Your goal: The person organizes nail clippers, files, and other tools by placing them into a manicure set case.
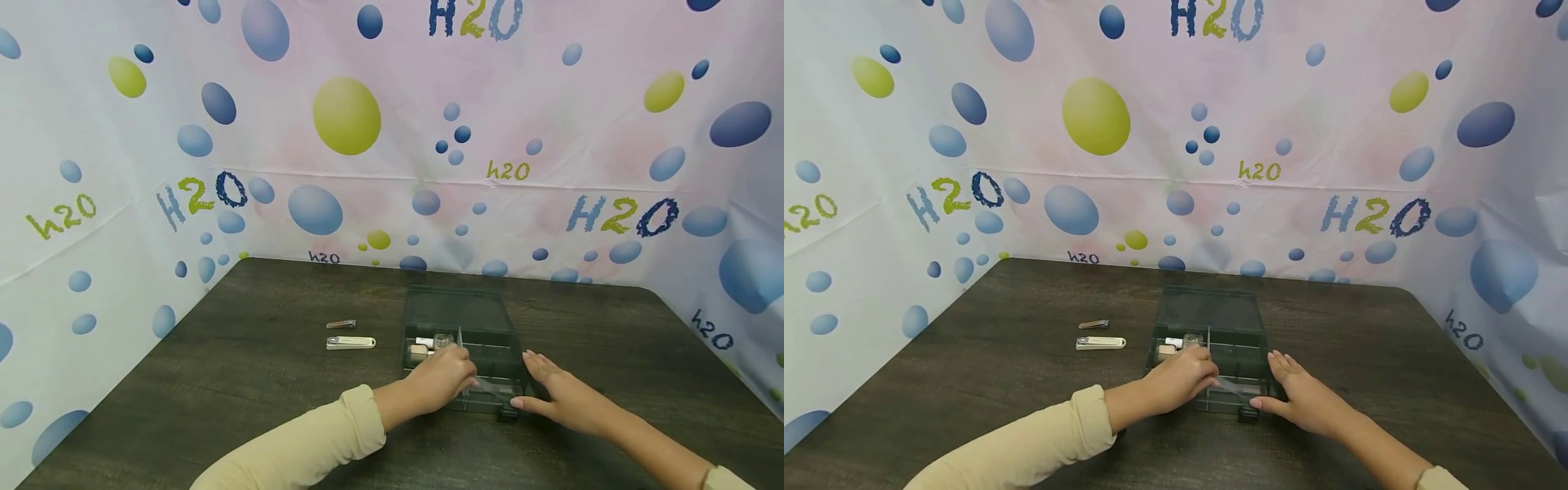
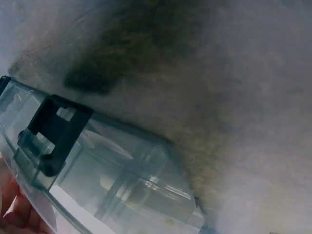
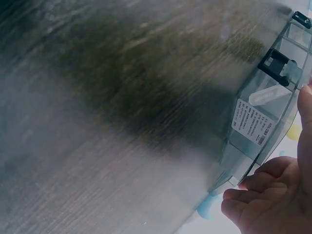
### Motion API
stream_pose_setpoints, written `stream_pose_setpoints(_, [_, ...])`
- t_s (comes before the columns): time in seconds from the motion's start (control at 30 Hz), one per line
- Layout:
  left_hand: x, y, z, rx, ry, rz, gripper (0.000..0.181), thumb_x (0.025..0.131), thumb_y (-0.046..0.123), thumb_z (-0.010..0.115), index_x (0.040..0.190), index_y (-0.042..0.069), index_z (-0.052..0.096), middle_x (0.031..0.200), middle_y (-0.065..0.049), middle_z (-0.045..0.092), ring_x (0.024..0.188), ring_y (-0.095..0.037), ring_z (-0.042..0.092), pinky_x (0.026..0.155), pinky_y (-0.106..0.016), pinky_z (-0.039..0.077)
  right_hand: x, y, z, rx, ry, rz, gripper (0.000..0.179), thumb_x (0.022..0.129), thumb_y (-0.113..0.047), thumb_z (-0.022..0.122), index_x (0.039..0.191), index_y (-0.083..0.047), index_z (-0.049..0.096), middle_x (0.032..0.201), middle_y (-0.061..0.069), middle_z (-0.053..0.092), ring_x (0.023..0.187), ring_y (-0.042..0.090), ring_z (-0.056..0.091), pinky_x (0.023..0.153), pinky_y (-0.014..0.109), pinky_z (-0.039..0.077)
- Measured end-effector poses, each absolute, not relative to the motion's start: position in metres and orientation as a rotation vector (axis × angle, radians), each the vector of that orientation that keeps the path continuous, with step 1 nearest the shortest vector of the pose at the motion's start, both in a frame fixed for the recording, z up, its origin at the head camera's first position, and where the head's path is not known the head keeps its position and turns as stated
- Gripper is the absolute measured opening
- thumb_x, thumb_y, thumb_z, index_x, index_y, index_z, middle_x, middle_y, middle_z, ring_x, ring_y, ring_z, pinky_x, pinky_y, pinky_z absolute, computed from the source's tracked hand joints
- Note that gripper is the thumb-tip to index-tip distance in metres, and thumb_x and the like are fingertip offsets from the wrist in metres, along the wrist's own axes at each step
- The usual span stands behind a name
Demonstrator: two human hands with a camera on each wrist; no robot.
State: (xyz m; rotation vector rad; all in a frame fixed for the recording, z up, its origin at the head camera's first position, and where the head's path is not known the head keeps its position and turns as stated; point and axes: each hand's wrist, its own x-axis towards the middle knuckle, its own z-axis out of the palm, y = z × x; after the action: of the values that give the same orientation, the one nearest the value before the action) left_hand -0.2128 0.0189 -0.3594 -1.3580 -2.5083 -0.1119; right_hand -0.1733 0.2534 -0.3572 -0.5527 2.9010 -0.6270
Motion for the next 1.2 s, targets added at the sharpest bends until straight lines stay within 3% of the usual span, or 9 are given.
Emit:
stream_pose_setpoints(0.63, [-0.212,0.036,-0.355,-1.293,-2.628,-0.004,0.017,0.086,0.037,0.062,0.087,0.025,0.074,0.084,0.012,0.063,0.070,-0.004,0.042,0.059,-0.014,0.030,-0.173,0.253,-0.357,-0.567,2.895,-0.632,0.094,0.083,-0.055,0.059,0.139,0.014,0.026,0.144,0.036,0.024,0.131,0.054,0.023,0.098,0.066,0.029])
stream_pose_setpoints(1.2, [-0.209,0.042,-0.348,-1.231,-2.747,-0.009,0.013,0.082,0.037,0.069,0.077,0.026,0.073,0.082,0.012,0.062,0.071,-0.005,0.040,0.063,-0.016,0.037,-0.173,0.253,-0.358,-0.583,2.907,-0.637,0.095,0.082,-0.055,0.059,0.139,0.014,0.027,0.144,0.036,0.025,0.131,0.054,0.024,0.099,0.066,0.030])
